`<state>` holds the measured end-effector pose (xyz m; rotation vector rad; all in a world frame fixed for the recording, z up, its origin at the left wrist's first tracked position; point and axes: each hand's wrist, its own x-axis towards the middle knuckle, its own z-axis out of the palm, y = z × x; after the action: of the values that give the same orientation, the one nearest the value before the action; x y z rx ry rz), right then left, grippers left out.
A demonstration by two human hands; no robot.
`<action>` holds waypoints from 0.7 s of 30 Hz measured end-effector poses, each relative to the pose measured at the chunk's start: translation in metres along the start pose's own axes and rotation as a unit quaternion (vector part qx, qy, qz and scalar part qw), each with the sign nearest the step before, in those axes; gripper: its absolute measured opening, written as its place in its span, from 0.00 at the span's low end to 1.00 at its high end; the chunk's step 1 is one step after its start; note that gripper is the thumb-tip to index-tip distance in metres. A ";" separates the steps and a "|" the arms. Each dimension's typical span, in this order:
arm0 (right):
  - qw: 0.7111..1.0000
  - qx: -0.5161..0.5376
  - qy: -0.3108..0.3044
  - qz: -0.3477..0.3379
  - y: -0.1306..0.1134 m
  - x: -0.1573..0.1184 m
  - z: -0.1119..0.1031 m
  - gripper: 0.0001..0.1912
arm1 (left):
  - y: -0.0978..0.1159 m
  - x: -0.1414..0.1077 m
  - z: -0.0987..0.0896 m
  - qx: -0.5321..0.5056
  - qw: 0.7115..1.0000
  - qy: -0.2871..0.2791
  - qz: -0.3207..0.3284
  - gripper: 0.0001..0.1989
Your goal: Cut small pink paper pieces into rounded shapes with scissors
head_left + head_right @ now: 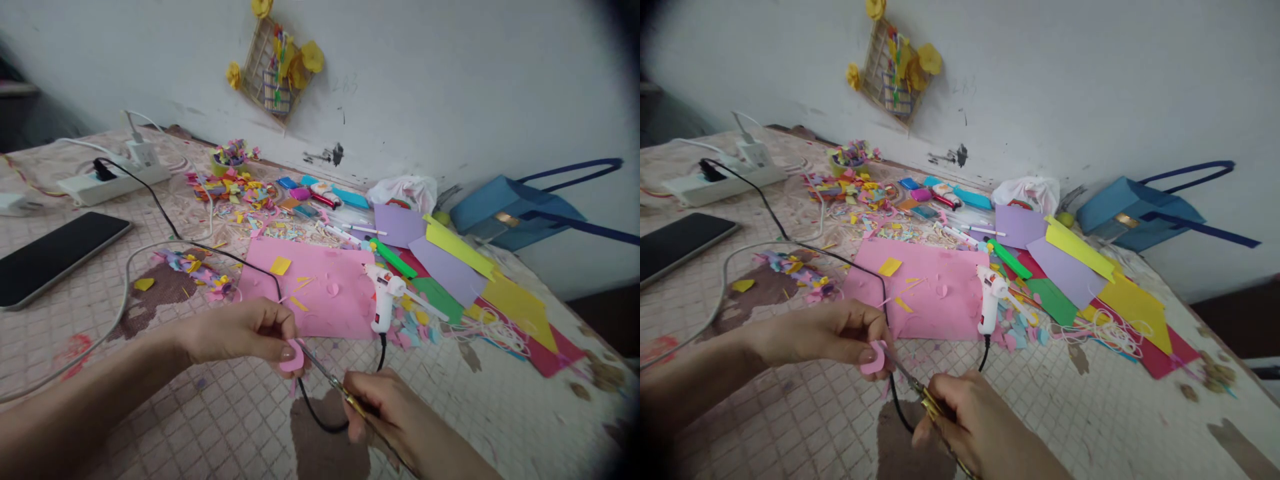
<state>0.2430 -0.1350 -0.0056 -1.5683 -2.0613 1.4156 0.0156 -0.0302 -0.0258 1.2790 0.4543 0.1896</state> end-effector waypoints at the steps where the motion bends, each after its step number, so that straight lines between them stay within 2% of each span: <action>1: 1.000 -0.010 -0.002 0.007 -0.002 -0.001 -0.001 0.11 | 0.000 0.000 0.000 -0.005 1.000 -0.007 -0.004 0.08; 11: 0.999 -0.025 -0.023 0.036 -0.001 -0.003 -0.002 0.11 | 0.004 -0.003 0.001 0.044 0.998 -0.021 -0.038 0.08; 17: 0.998 0.012 -0.060 0.012 0.009 -0.004 -0.004 0.10 | 0.002 -0.003 0.002 0.073 0.996 -0.005 -0.041 0.09; 21: 0.998 0.014 -0.063 -0.005 0.009 -0.004 -0.005 0.10 | 0.001 -0.004 0.003 0.072 0.996 -0.002 -0.044 0.09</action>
<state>0.2535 -0.1356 -0.0085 -1.4907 -2.1044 1.5697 0.0137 -0.0343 -0.0238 1.3962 0.5264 0.0808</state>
